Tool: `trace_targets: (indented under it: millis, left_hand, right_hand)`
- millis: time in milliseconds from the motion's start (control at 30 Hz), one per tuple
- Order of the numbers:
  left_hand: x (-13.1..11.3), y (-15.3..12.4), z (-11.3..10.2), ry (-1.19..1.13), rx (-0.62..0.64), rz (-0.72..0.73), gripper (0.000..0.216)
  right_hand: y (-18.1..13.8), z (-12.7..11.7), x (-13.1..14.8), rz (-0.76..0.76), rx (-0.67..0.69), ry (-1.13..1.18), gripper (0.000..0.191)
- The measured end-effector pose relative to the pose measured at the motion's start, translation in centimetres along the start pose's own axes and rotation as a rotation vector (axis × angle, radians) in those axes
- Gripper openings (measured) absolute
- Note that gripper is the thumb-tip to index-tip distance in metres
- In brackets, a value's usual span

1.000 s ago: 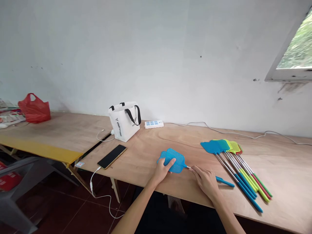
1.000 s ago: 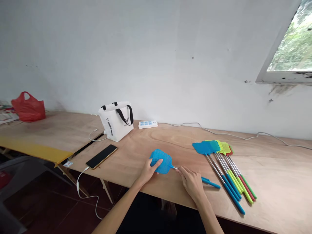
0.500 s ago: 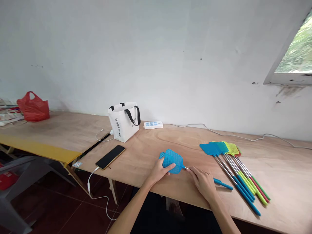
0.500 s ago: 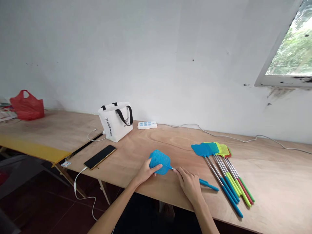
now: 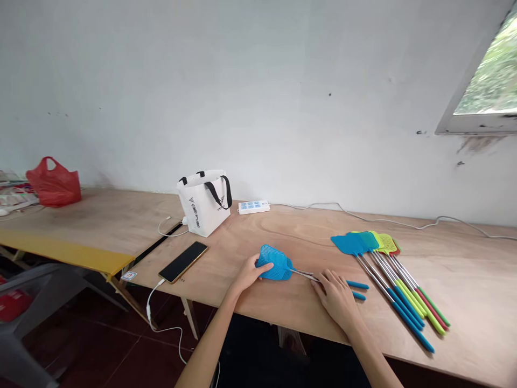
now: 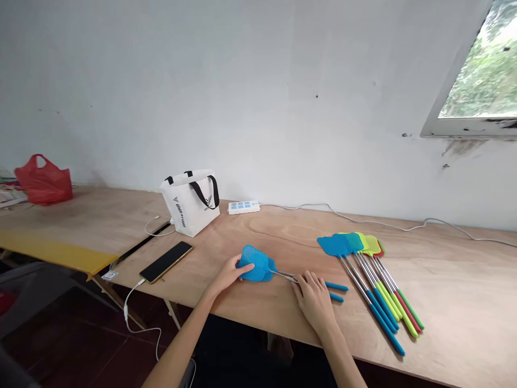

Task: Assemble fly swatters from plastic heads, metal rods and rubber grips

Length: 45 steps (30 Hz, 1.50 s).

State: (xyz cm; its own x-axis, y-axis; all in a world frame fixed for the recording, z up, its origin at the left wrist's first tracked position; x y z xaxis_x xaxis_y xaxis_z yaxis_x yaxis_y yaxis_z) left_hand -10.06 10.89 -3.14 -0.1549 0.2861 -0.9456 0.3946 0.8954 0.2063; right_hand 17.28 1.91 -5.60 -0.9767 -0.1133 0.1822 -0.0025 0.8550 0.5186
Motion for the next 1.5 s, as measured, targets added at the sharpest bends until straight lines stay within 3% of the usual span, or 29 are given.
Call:
trace_targets:
  millis: [133,267,367,467,600,733,967,1233,1500]
  left_hand:
    - [0.8,0.3,0.4,0.065,-0.044,0.006,0.069]
    - [1.1,0.3,0.9,0.219,-0.203,0.107,0.093]
    - [1.2,-0.1,1.8,0.350,-0.267,0.185,0.066]
    - [1.2,-0.5,3.2,0.580,-0.199,0.209,0.040]
    - [0.7,-0.8,4.5,0.808,-0.080,0.244,0.041]
    - [0.4,-1.0,4.6,0.852,-0.021,0.246,0.037]
    - [0.5,-1.3,4.4,0.836,-0.072,0.262,0.033]
    - [-0.3,-1.3,4.8,0.820,-0.010,0.286,0.038]
    - [-1.0,-1.3,4.9,0.843,-0.036,0.315,0.034]
  right_hand:
    - [-0.1,0.2,-0.1,-0.018,-0.012,-0.003,0.033]
    - [-0.1,0.3,-0.4,-0.013,0.008,0.017,0.031]
    - [-0.1,0.3,-0.3,-0.008,0.017,0.028,0.030]
    - [-0.1,0.2,-0.2,-0.013,0.008,0.025,0.030]
    - [-0.2,0.2,-0.2,-0.021,0.013,0.010,0.030]
    - [-0.3,0.2,-0.3,-0.032,0.048,0.003,0.034]
    - [-0.4,0.3,-0.5,-0.055,0.054,0.010,0.050]
    - [-0.4,0.4,-0.5,-0.040,0.049,0.053,0.038]
    - [-0.6,0.9,-0.6,0.016,-0.021,-0.009,0.037]
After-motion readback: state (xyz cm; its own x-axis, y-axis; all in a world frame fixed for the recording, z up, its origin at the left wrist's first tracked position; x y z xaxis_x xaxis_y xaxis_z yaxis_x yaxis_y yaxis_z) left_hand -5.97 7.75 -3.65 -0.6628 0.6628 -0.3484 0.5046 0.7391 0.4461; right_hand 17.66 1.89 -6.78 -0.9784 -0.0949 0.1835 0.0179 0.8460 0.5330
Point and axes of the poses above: each hand's wrist, its own y-axis towards the middle knuckle, its own z-axis out of the palm, x = y × z, the point moved 2 cm from there along y, towards the middle knuckle, and after that the axes turned 10 degrees about z, right-handed, at the moved point
